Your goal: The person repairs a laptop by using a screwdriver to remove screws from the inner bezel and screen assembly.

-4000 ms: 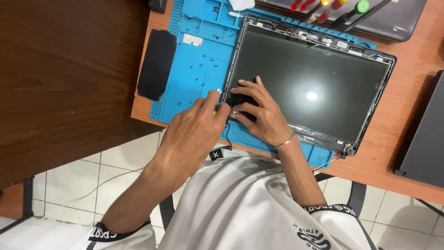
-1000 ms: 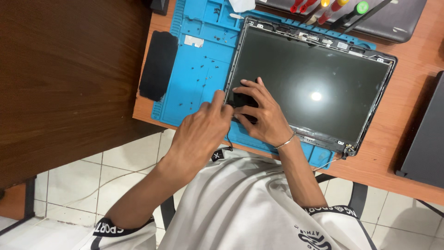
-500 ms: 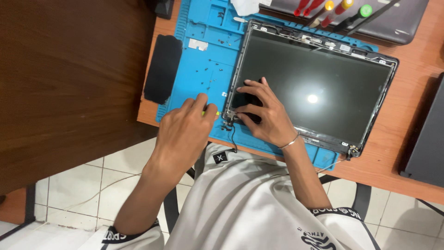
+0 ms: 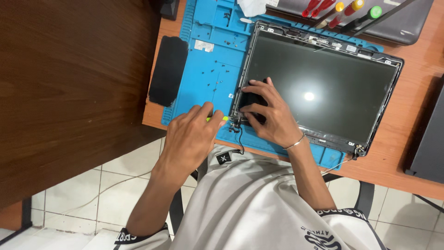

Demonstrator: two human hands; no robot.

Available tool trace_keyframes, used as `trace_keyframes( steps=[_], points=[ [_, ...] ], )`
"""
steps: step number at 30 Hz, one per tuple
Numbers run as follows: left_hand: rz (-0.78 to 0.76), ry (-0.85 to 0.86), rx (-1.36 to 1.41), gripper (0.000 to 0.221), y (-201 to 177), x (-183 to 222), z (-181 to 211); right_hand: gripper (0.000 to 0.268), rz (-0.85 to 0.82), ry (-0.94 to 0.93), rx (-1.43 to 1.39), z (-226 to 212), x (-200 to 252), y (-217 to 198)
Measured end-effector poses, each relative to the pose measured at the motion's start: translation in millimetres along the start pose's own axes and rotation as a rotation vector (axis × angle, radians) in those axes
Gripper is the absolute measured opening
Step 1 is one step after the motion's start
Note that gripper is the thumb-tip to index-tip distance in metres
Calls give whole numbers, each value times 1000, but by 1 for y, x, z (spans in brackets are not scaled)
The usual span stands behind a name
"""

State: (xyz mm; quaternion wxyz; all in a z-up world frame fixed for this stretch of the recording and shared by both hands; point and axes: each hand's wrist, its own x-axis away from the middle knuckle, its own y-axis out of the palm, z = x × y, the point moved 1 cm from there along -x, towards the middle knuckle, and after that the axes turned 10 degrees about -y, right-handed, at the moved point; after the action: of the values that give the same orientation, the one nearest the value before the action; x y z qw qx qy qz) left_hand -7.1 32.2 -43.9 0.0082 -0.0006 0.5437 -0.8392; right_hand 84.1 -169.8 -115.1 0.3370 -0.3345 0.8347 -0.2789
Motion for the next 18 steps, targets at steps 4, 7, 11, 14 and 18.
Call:
trace_keyframes(
  steps=[4, 7, 11, 14, 18],
  points=[
    [-11, -4, -20, 17, -4, 1, 0, 13, 1, 4, -6, 0, -1, 0],
    [-12, -5, -12, 17, -6, 2, 0, 14, 1, 8, -6, -1, -2, 0],
    [27, -14, 4, 15, -11, 5, -3, 16, -18, 11, -31, -6, -7, -1],
    [69, -21, 23, 14, -17, 8, -8, 20, -35, -16, -44, -8, -15, 1],
    [102, -59, 32, 13, -21, 12, -17, 21, -67, -43, -55, -9, -29, 10]
  ],
)
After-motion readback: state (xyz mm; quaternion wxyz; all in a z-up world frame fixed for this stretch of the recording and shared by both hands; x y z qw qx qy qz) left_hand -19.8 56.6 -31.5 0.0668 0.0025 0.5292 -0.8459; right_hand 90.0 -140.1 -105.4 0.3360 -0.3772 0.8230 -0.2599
